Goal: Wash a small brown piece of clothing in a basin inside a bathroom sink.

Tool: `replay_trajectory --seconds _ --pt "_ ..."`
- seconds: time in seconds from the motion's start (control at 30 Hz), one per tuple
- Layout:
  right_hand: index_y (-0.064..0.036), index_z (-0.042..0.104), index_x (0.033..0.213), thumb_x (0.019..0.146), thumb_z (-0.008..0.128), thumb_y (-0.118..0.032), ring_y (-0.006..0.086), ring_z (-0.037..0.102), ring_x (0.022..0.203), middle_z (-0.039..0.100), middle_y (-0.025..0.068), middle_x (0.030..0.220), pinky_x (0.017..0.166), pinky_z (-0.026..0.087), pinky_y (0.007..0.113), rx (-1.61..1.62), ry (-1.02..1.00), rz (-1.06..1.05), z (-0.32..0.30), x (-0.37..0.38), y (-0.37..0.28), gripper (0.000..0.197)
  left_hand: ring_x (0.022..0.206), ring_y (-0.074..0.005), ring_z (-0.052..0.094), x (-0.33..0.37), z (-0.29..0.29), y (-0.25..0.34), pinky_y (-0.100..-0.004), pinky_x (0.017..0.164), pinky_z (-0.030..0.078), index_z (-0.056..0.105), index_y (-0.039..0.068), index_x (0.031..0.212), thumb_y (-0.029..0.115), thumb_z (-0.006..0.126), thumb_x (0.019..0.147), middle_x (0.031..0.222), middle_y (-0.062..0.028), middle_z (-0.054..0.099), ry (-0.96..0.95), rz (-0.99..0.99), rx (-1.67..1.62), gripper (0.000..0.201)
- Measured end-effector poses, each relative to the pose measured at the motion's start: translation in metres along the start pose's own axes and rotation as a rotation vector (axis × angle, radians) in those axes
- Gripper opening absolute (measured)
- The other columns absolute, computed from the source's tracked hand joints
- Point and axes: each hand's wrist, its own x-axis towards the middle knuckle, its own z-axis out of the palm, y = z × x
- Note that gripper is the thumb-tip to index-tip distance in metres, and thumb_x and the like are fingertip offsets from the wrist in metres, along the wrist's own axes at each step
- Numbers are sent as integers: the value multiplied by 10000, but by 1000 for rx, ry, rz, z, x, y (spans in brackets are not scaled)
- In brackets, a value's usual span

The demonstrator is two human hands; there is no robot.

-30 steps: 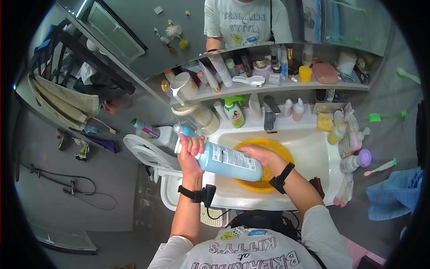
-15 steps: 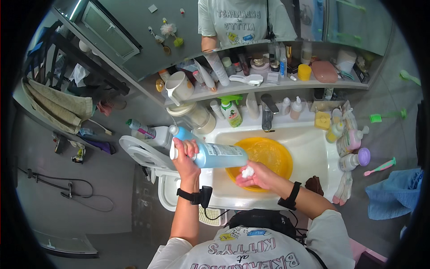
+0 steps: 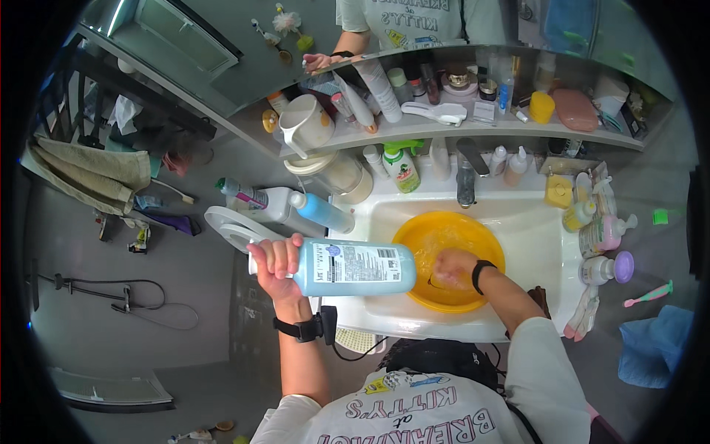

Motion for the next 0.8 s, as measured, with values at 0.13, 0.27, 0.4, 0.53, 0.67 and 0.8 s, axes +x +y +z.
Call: replay_trajectory --seconds 0.13,0.27,0.4,0.53,0.67,0.8 --pt "-39 592 1019 933 627 -266 141 634 622 656 78 762 545 488 290 946 266 -108 -46 -33 -81 246 501 -112 391 1 -5 3 -341 899 419 363 177 601 389 316 1075 483 56 357 -7 25 28 521" --pt "-63 578 951 948 597 -228 273 666 639 660 130 763 567 503 395 616 787 -597 -59 -98 -186 166 512 -133 423 0 -1 -7 -345 870 405 349 178 612 375 306 1077 489 46 373 -18 31 154 506" --pt "-75 568 920 931 602 -218 367 649 652 654 150 741 574 498 449 379 885 -497 -51 -88 -188 147 501 -125 414 8 23 -20 -337 851 406 347 178 605 382 321 1073 485 44 374 -92 38 298 511" --pt "-88 571 898 910 613 -224 390 637 648 643 156 691 567 496 462 521 878 -319 -46 -87 -185 143 479 -124 413 9 24 -18 -335 827 411 344 178 592 398 348 1064 475 43 376 -115 39 378 521" --pt "-94 572 896 913 600 -219 385 644 662 645 161 692 574 498 458 484 926 -441 -41 -94 -198 129 467 -128 417 1 32 -16 -332 799 414 339 178 578 418 372 1053 467 37 383 -133 28 365 534" --pt "-99 578 894 909 588 -206 375 651 690 656 148 718 602 506 453 572 780 -107 -37 -67 -160 108 466 -112 417 6 36 -17 -323 826 418 352 186 591 385 343 1068 472 55 388 -172 49 407 517"
